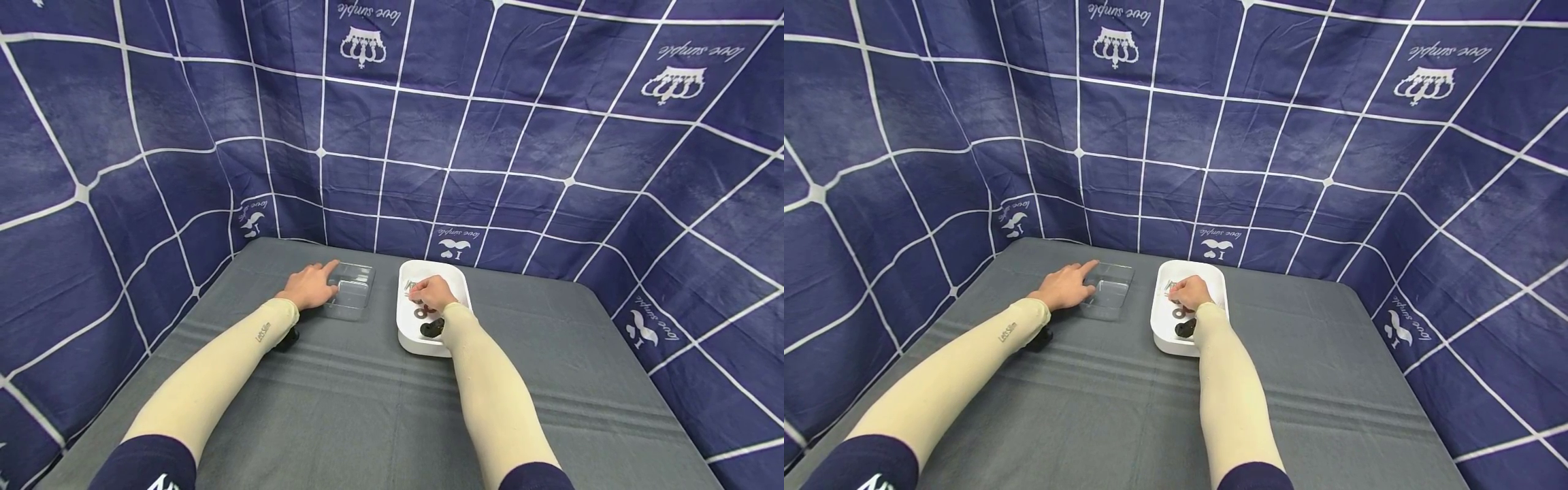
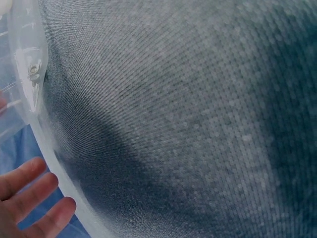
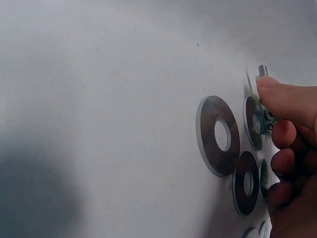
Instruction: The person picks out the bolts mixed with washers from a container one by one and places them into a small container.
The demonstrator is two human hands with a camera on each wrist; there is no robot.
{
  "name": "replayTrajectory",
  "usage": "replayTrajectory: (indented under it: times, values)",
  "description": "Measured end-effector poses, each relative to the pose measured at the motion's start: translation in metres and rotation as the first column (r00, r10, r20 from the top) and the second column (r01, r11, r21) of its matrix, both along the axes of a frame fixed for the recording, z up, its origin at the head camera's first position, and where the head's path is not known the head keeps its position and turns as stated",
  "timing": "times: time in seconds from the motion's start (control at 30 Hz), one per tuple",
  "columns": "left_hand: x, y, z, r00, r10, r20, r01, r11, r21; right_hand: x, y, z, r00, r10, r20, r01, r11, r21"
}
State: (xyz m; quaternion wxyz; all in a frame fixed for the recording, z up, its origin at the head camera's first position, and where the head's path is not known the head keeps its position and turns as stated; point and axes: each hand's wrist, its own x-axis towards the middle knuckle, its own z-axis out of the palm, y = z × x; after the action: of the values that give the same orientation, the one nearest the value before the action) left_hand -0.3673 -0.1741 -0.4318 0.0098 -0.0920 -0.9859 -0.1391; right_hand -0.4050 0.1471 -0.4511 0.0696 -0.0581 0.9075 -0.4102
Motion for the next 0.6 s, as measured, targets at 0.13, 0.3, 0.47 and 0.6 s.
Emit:
replayTrajectory:
  times: [0.13,0.3,0.47,0.6]
  values:
    - [0.001,0.000,0.000,1.000,-0.001,0.000,0.001,1.000,-0.005,0.002,0.000,0.004,1.000,-0.002,0.014,0.003,1.000,-0.014]
    - [0.001,-0.001,0.001,1.000,0.001,-0.008,-0.001,1.000,-0.008,0.004,-0.001,0.007,1.000,-0.017,0.019,0.017,1.000,0.004]
    - [0.000,-0.001,0.000,1.000,-0.001,-0.014,0.001,1.000,-0.015,0.005,-0.001,0.010,1.000,-0.021,0.014,0.021,1.000,0.006]
    - [-0.001,0.000,-0.002,1.000,0.001,-0.013,-0.001,1.000,-0.012,0.007,0.000,0.013,1.000,-0.025,0.005,0.025,1.000,-0.005]
